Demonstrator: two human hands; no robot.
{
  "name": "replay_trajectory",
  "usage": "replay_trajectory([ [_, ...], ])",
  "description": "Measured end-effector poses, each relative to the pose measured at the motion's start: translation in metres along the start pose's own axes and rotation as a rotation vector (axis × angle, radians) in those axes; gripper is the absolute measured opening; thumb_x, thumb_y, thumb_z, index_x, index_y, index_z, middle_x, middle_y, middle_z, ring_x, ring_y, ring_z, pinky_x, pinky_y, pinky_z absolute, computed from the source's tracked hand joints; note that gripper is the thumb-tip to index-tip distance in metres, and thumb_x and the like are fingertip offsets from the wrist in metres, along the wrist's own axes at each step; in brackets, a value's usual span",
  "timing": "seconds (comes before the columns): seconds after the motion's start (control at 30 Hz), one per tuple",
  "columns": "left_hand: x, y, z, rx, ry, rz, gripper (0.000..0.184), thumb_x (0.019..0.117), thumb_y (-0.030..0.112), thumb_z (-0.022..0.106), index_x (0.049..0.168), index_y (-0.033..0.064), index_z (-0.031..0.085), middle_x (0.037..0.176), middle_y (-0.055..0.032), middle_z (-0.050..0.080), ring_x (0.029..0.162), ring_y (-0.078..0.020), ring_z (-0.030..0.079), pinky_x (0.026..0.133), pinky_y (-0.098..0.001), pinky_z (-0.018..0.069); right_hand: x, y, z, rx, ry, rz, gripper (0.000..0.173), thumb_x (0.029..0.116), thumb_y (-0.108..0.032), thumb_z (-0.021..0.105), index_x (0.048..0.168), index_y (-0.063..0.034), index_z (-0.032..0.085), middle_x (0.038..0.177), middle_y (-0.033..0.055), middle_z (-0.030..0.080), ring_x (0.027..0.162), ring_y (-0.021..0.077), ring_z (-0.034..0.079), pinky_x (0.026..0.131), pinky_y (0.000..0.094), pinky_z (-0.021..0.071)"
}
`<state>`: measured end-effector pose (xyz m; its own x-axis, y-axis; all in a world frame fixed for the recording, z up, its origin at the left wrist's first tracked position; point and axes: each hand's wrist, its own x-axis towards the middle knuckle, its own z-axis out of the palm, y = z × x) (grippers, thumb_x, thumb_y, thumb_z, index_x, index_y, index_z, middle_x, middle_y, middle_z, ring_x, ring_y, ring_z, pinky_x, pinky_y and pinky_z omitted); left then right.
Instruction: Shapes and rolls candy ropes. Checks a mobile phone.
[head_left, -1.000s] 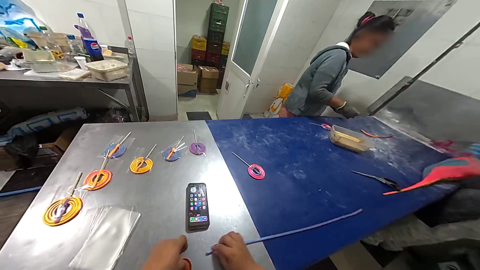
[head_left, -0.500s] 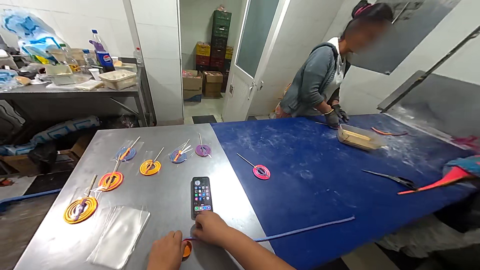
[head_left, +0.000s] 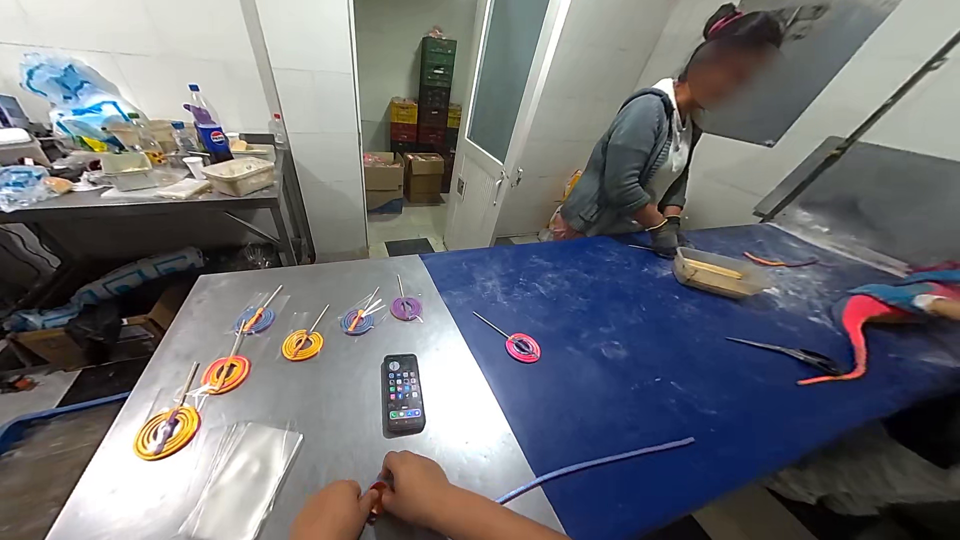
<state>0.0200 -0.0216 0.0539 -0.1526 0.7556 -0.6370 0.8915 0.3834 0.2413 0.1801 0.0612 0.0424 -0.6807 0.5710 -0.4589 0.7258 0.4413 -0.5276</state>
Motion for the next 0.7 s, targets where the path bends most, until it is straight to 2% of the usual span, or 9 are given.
replay_trajectory([
  [0.07,-0.006,-0.014,-0.001,-0.003,0.105,0.21,0.05,0.1014,0.052,0.056,0.11,0.0057,0.072,0.105,-0.0182,0.073,0.102,-0.0367,0.071,0.088,-0.0594,0.0556,0.004,-0.001,0.0,-0.047,0.001,-0.047,0.034,0.0941,-0.025,0.063,0.124,-0.0089,0.065,0.121,0.016,0.066,0.115,0.034,0.065,0.091,0.0587,0.0538],
  [0.13,-0.003,-0.03,0.008,0.097,0.288,0.538,0.039,0.0942,0.042,0.072,0.116,0.0096,0.074,0.107,-0.0165,0.072,0.1,-0.0352,0.071,0.087,-0.0553,0.0582,0.011,0.001,0.001,-0.082,0.004,-0.126,0.029,0.0952,-0.02,0.063,0.121,-0.008,0.067,0.12,0.0171,0.065,0.114,0.0353,0.064,0.091,0.0584,0.0528],
  [0.23,0.006,-0.038,0.024,0.279,0.524,0.764,0.024,0.0928,0.038,0.071,0.099,0.0159,0.077,0.098,-0.0118,0.072,0.094,-0.0331,0.071,0.079,-0.0533,0.0591,0.015,0.004,0.002,-0.083,0.021,-0.217,0.027,0.097,-0.022,0.06,0.119,-0.0092,0.07,0.117,0.0162,0.067,0.115,0.0339,0.063,0.096,0.0555,0.0505],
  [0.3,0.002,-0.031,0.026,0.326,0.585,0.703,0.028,0.0939,0.04,0.068,0.094,0.0143,0.076,0.096,-0.0109,0.072,0.093,-0.0325,0.071,0.077,-0.0522,0.0584,0.008,0.009,0.004,-0.06,0.079,-0.253,0.032,0.1027,-0.03,0.055,0.119,-0.0086,0.071,0.117,0.0165,0.067,0.117,0.0335,0.062,0.102,0.0531,0.0483],
  [0.37,-0.007,-0.018,0.026,0.342,0.585,0.5,0.034,0.0918,0.043,0.063,0.091,0.0116,0.076,0.096,-0.0118,0.072,0.096,-0.0328,0.07,0.078,-0.0519,0.0573,-0.004,0.023,0.011,-0.097,0.196,-0.267,0.036,0.1047,-0.038,0.052,0.118,-0.0105,0.072,0.113,0.016,0.068,0.114,0.0339,0.063,0.099,0.0522,0.0493],
  [0.43,-0.014,-0.003,0.023,0.332,0.503,0.241,0.044,0.0939,0.046,0.056,0.091,0.0081,0.077,0.102,-0.014,0.074,0.103,-0.0338,0.07,0.085,-0.054,0.0546,-0.02,0.047,0.025,-0.2,0.356,-0.296,0.034,0.1043,-0.04,0.053,0.116,-0.0151,0.073,0.107,0.0138,0.069,0.107,0.0337,0.065,0.091,0.0524,0.0527],
  [0.53,-0.011,0.006,0.013,0.315,0.333,0.011,0.054,0.1,0.05,0.043,0.098,0.0076,0.077,0.112,-0.0141,0.074,0.112,-0.0336,0.069,0.093,-0.0568,0.0516,-0.041,0.088,0.05,-0.371,0.718,-0.36,0.025,0.0992,-0.04,0.058,0.102,-0.0221,0.075,0.087,0.0041,0.069,0.085,0.0254,0.068,0.071,0.044,0.0573],
  [0.63,-0.013,0.006,-0.008,0.22,0.162,-0.054,0.07,0.1045,0.059,0.031,0.105,0.0052,0.075,0.118,-0.0183,0.073,0.115,-0.0376,0.068,0.092,-0.0618,0.053,-0.062,0.111,0.058,-0.387,0.849,-0.317,0.024,0.0955,-0.045,0.062,0.096,-0.0247,0.075,0.082,-0.0002,0.067,0.08,0.0204,0.066,0.069,0.0396,0.0557],
  [0.7,-0.017,-0.002,-0.016,0.202,0.268,0.083,0.055,0.0993,0.053,0.041,0.103,0.008,0.072,0.11,-0.0152,0.073,0.108,-0.0345,0.07,0.085,-0.0576,0.0556,-0.069,0.12,0.059,-0.339,0.869,-0.294,0.024,0.094,-0.046,0.064,0.095,-0.0244,0.074,0.084,-0.0009,0.068,0.083,0.0195,0.066,0.074,0.0395,0.0557],
])
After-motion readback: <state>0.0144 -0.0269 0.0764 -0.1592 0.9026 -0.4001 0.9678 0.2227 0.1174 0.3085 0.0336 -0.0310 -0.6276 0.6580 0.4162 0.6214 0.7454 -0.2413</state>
